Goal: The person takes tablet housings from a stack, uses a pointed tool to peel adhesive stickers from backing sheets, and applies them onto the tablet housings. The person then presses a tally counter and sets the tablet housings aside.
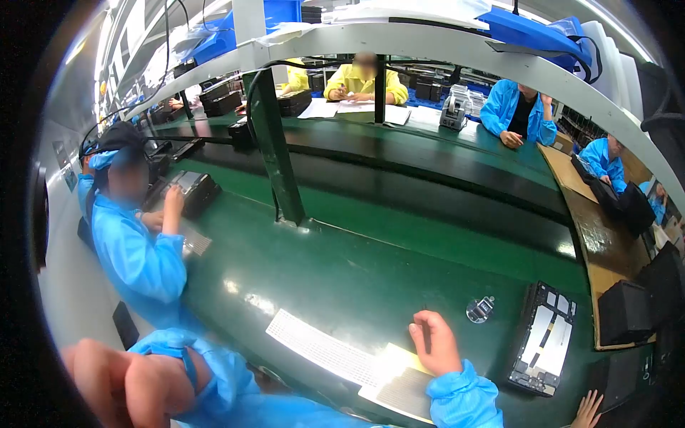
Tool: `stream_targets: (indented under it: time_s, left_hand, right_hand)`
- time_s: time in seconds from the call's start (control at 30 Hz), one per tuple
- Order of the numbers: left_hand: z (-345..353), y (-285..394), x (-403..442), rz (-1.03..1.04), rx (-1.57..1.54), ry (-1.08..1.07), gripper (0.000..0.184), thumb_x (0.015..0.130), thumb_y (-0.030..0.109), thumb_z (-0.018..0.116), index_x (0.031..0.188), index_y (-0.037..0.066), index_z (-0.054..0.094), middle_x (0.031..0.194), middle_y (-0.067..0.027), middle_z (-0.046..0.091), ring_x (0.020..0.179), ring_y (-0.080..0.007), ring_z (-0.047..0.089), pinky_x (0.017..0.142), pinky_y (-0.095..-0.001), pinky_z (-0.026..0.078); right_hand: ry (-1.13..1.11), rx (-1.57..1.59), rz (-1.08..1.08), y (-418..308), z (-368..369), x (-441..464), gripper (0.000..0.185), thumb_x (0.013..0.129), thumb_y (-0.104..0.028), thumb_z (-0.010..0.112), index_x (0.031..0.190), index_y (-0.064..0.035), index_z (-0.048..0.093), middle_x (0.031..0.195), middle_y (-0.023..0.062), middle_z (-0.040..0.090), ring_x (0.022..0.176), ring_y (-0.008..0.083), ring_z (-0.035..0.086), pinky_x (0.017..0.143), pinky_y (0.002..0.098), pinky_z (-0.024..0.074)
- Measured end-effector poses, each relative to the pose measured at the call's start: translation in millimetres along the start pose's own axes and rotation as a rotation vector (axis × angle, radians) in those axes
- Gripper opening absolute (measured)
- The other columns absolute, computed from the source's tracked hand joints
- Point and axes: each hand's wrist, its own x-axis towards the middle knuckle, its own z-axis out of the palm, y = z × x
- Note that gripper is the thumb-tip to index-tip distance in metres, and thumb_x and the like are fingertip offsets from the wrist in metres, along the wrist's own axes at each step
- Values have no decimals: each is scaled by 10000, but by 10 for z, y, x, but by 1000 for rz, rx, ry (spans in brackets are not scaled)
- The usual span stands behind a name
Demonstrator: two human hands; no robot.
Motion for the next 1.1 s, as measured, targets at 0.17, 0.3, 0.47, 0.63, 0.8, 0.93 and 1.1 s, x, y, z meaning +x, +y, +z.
stream_targets:
  time_s: [0.17,0.3,0.47,0.63,0.8,0.93,1.1]
  left_hand:
    - [110,-199,-66,325,-25,165,268,748,-105,696,840,145,671,948,72,632,971,-71,566,812,-244,457]
    - [-117,-99,-87,309,33,-56,288,745,-117,696,865,144,685,983,74,639,1009,-77,565,837,-251,465]
    - [-274,43,-61,197,138,-220,293,749,-97,708,910,148,686,1048,78,644,1050,-81,562,870,-257,479]
    - [-141,79,-139,280,100,-105,277,756,-117,674,856,142,680,1034,79,642,1021,-90,564,857,-264,484]
    - [-202,201,-109,155,191,-198,330,750,-123,676,949,140,687,1098,75,647,1069,-91,559,869,-267,506]
    - [-249,-49,-233,456,108,-193,371,746,-124,679,999,147,685,1137,77,639,1063,-102,564,873,-275,511]
    - [-185,-53,-190,455,193,-148,349,756,-117,667,992,139,683,1137,76,632,1025,-107,572,846,-276,512]
  right_hand:
    - [21,-1,-23,-18,85,72,188,919,-106,632,1068,-8,571,917,90,615,853,178,601,784,306,494]
    - [53,62,-61,-37,169,109,130,916,-52,617,1022,-11,554,856,33,566,783,104,531,713,262,459]
    - [23,1,-35,21,139,95,195,921,-121,632,1068,-8,573,928,103,623,856,192,611,786,310,498]
    - [23,18,-38,-38,148,96,195,923,-120,627,1073,-10,573,936,102,625,859,185,612,785,306,500]
    - [15,20,-21,4,135,90,201,922,-121,631,1079,-9,573,933,95,624,856,175,610,783,303,499]
    - [19,24,-13,-18,135,90,206,918,-123,637,1078,-8,574,922,95,622,859,178,609,785,302,497]
    - [12,25,-15,18,137,97,206,915,-121,641,1075,-10,577,931,95,617,866,183,605,791,305,495]
